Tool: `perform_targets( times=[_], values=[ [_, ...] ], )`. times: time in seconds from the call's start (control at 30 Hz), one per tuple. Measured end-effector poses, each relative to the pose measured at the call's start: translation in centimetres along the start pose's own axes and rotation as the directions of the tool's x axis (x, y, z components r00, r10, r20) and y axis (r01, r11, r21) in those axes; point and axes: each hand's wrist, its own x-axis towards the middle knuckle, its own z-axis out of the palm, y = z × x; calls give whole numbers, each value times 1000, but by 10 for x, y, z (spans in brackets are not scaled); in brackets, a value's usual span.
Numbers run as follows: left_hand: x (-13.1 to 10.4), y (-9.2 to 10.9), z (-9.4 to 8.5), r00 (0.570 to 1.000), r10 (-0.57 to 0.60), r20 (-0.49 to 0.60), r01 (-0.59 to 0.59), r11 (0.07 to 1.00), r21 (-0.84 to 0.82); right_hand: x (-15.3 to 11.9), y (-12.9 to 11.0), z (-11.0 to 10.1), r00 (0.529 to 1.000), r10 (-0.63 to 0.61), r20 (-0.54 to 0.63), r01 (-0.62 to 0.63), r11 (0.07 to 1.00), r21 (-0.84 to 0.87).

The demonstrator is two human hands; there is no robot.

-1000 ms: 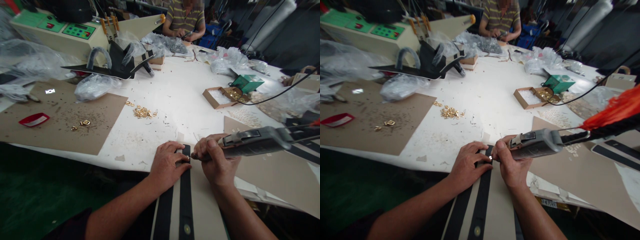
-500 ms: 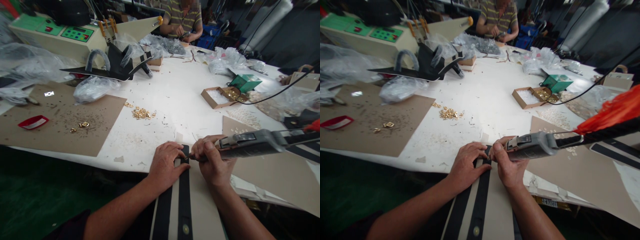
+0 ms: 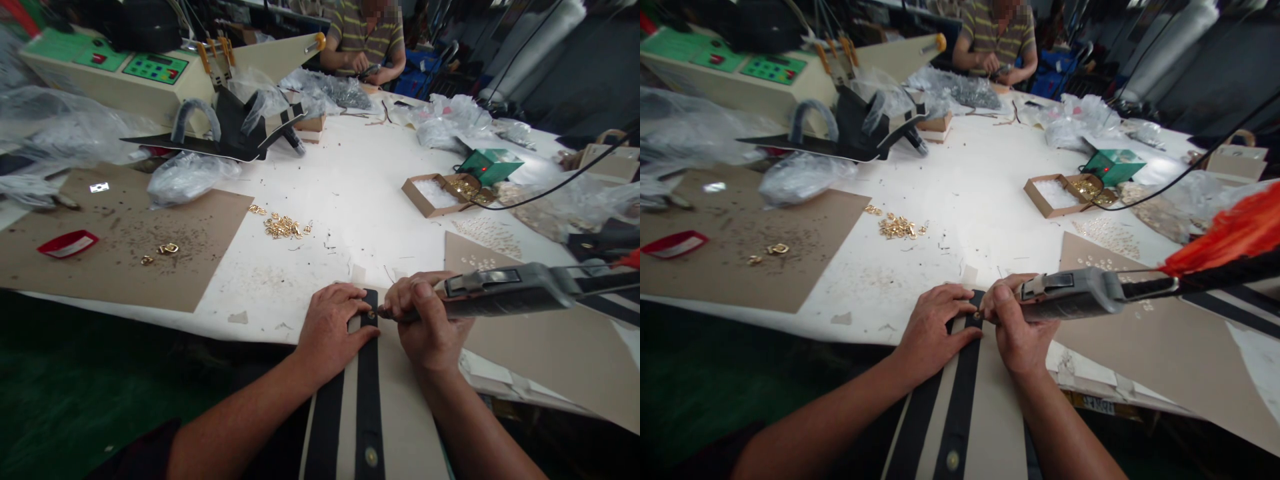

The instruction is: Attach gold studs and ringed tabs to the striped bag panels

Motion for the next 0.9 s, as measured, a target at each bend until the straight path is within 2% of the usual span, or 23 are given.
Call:
perform_targets(
  times=[0.13,0.27,0.37,0.43,0.57,0.67,0.73,0.9],
  values=[
    [0,0,1,1000,-1,-2,1,1000,6,4,1,1,996,30,-85,-23,997,77],
    [-1,-1,1,1000,-5,-1,5,1000,16,9,5,1,973,112,-204,-73,979,190],
    [0,-1,1,1000,-8,6,8,1000,15,10,8,0,963,136,-231,-85,972,219],
    [0,-1,1,1000,-12,11,12,1000,14,10,9,-1,976,109,-186,-70,977,203],
    [0,0,0,1000,-10,7,10,1000,10,9,8,-2,996,82,22,-83,996,45],
    [0,-1,0,1000,-9,25,9,1000,5,9,8,-3,977,109,181,-81,985,-151],
    [0,-1,1,1000,-5,29,5,1000,0,9,9,-4,960,118,255,-62,974,-217],
    [-1,-2,1,1000,-5,18,5,1000,-1,8,14,-8,927,92,362,-73,995,-67]
  ],
)
